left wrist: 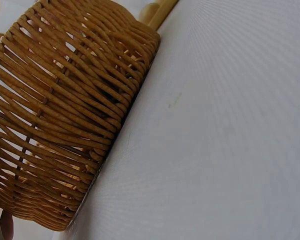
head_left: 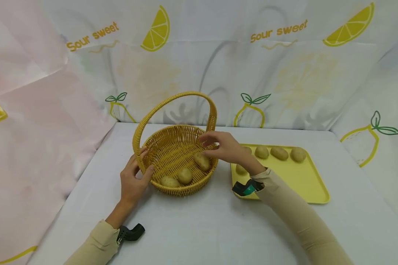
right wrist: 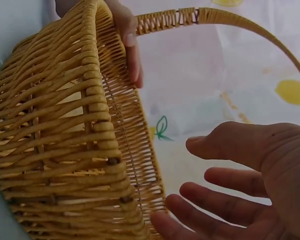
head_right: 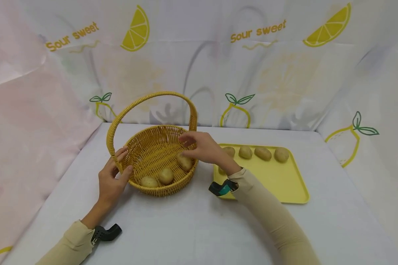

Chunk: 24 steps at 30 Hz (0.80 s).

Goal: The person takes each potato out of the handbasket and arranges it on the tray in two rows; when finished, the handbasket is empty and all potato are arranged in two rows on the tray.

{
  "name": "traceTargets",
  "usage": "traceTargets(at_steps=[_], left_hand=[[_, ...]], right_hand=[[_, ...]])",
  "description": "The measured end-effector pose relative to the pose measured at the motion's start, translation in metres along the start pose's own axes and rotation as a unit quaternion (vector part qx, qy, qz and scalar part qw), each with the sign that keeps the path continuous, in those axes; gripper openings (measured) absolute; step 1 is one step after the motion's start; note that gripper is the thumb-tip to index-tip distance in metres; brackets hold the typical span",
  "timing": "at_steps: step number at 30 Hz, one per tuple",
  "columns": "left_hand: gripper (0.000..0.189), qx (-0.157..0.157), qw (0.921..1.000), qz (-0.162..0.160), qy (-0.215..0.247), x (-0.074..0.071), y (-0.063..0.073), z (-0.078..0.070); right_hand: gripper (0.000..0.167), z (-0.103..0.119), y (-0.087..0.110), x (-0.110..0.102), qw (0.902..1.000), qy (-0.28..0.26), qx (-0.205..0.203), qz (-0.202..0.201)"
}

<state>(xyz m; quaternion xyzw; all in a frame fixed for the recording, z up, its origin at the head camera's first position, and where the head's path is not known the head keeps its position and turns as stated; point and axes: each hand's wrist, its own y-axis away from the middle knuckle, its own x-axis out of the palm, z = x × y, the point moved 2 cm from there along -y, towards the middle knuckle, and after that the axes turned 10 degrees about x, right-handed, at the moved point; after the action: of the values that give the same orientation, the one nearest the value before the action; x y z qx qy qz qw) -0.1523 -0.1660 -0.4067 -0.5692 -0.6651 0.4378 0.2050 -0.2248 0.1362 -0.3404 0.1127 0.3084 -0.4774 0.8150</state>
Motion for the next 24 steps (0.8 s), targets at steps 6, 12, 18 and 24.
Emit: traceTargets(at_steps=[6, 12, 18, 24], left_hand=[[0.048, -0.010, 0.9999, 0.006, 0.001, -0.002, -0.001, -0.002], [0.047, -0.008, 1.0000, 0.005, 0.000, -0.001, -0.001, -0.003], [0.048, -0.007, 0.9999, 0.003, -0.007, 0.000, 0.002, 0.005], [0.049, -0.011, 0.9999, 0.008, -0.007, 0.000, 0.002, 0.006]], right_hand=[[0.046, 0.015, -0.024, 0.012, 0.9934, 0.044, 0.085, 0.062], [0.055, 0.011, -0.043, 0.026, 0.9758, 0.080, 0.176, 0.102], [0.056, 0.003, -0.048, 0.042, 0.9659, 0.071, 0.218, 0.121], [0.059, 0.006, -0.052, 0.048, 0.9746, 0.023, 0.173, 0.140]])
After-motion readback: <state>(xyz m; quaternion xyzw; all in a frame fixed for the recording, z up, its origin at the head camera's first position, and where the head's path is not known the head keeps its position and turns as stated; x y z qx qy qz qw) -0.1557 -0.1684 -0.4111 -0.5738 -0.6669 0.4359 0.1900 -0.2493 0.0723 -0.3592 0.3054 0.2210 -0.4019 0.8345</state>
